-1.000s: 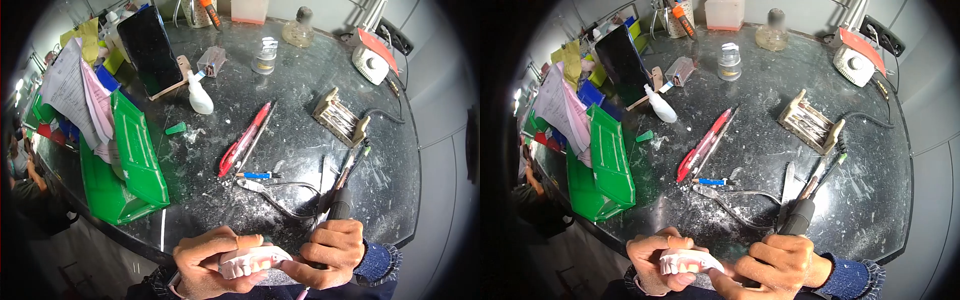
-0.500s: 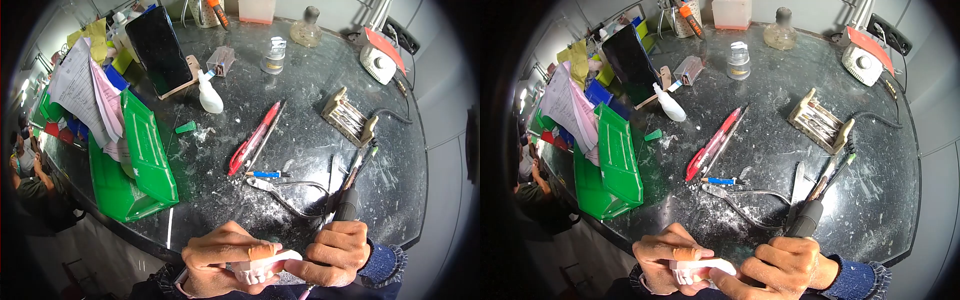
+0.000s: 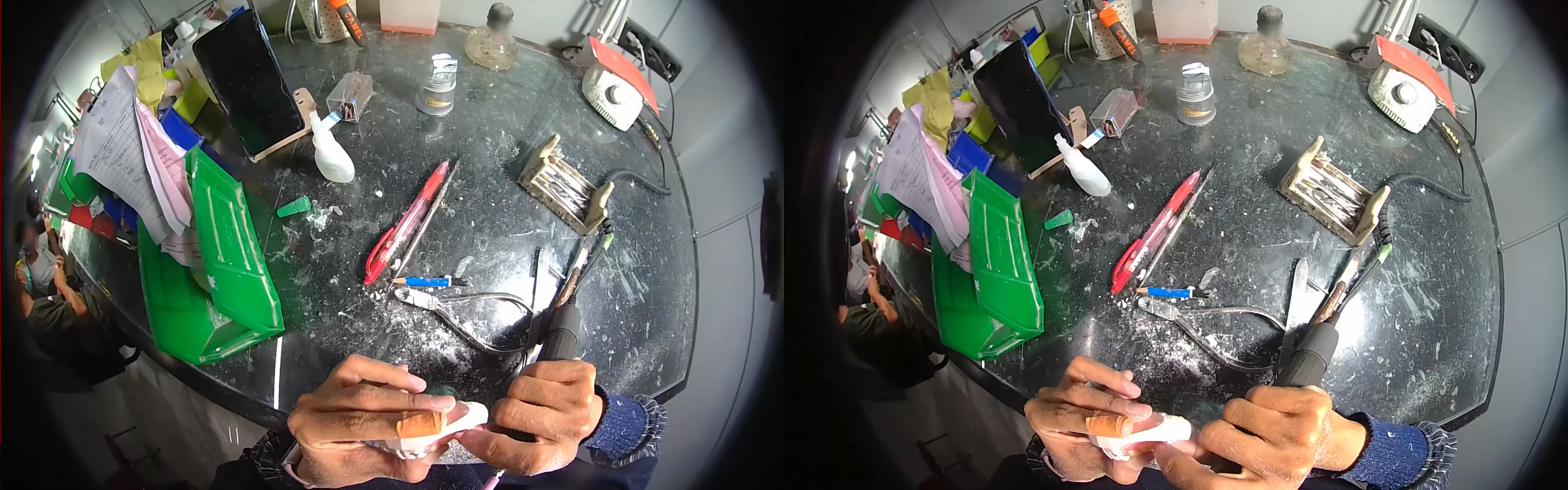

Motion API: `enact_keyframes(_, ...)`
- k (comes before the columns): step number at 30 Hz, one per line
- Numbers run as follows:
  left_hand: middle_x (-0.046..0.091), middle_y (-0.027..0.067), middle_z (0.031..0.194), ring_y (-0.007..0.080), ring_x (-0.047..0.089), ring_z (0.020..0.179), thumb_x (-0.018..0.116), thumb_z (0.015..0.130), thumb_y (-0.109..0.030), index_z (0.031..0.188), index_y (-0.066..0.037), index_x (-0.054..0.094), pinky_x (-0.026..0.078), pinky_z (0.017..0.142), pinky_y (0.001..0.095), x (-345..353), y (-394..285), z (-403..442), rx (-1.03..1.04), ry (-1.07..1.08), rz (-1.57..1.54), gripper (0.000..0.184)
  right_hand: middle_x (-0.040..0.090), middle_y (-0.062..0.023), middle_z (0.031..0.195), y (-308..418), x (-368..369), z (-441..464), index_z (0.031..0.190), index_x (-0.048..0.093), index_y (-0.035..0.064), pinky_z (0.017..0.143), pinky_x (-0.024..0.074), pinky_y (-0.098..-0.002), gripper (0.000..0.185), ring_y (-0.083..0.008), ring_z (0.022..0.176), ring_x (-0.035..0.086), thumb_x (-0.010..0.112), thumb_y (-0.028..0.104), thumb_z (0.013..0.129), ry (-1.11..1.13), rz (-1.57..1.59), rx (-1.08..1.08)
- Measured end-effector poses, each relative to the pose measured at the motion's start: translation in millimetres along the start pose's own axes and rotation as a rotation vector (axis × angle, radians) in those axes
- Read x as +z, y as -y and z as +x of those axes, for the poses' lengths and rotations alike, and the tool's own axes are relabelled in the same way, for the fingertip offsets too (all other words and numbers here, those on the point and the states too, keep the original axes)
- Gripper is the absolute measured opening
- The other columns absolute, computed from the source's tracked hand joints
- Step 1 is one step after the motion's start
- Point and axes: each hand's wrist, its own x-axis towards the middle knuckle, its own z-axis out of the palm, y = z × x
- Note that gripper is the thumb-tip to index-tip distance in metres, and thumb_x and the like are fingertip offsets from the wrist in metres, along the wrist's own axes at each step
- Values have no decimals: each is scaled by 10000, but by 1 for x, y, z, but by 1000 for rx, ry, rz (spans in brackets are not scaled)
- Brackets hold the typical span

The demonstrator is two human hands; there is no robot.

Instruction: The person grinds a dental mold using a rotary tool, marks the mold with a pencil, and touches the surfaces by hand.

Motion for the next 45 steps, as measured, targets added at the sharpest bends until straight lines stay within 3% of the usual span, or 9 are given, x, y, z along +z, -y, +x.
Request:
enact_keyframes(11, 661, 78, 867, 266, 620, 870, 671, 662, -99, 858, -32, 648, 503, 743, 336, 1, 1, -2, -71, -9, -188, 209, 473, 32, 484, 1, 1, 0, 714, 577, 121, 319, 250, -185, 178, -55, 367, 426, 733, 163, 639, -42, 25, 32)
enact_keyframes(23, 648, 135, 859, 263, 617, 855, 678, 661, -80, 894, -8, 611, 500, 716, 336, -1, 0, -3, -70, -14, -221, 253, 504, -16, 535, 2, -30, 5, 643, 346, 89, 371, 293, -250, 679, -120, 386, 435, 828, 518, 432, 16, -57, 254)
enact_keyframes(25, 643, 144, 874, 249, 615, 845, 677, 668, -64, 915, -5, 605, 497, 709, 321, -2, -3, -3, -115, 8, -239, 263, 496, -40, 543, 6, -50, 14, 777, 318, 85, 409, 317, -268, 594, -146, 409, 430, 741, 448, 572, 103, -90, 362)
enact_keyframes(29, 616, 142, 996, 163, 598, 808, 724, 675, -74, 982, 15, 591, 481, 691, 252, -10, -12, -10, -384, 34, -480, 346, 457, -108, 696, -12, -45, 14, 898, 354, 72, 465, 360, -255, 226, -158, 504, 430, 460, 172, 725, -539, -164, 436)
enact_keyframes(31, 631, 118, 954, 153, 593, 773, 747, 657, -115, 954, 9, 616, 477, 673, 247, -13, -21, -11, -468, -79, -536, 348, 454, -132, 962, -25, -68, 18, 1128, 288, 92, 541, 396, -251, 411, -161, 613, 444, 370, 145, 729, -466, -365, 620)
enact_keyframes(32, 660, 151, 758, 161, 614, 620, 732, 600, -87, 859, 27, 632, 476, 553, 229, -14, -18, -7, -528, -69, -380, 300, 450, -142, 998, -38, -81, 21, 1082, 319, 53, 642, 451, -320, 375, -223, 699, 497, 359, 104, 713, -283, -543, 606)
enact_keyframes(34, 659, 132, 763, 167, 618, 667, 696, 591, -80, 825, 28, 646, 493, 631, 261, -19, -27, 1, -631, -88, -333, 262, 519, -163, 822, -60, -81, 32, 993, 370, -6, 548, 470, -381, 287, -322, 554, 563, 416, 32, 712, -197, -668, 639)
enact_keyframes(36, 663, 115, 773, 171, 619, 710, 704, 568, -85, 798, 25, 657, 492, 689, 290, -29, -15, 8, -388, 52, -224, 259, 521, -166, 835, -92, -81, 27, 969, 376, 15, 566, 453, -432, 249, -364, 622, 565, 469, 85, 749, -37, -690, 633)
enact_keyframes(45, 667, 68, 863, 177, 612, 811, 726, 582, -82, 769, -73, 694, 493, 754, 347, -49, -25, 32, -142, 245, -148, 189, 456, -141, 845, -140, -50, 39, 889, 371, 30, 564, 437, -419, 203, -335, 679, 553, 493, 108, 748, 196, -762, 516)
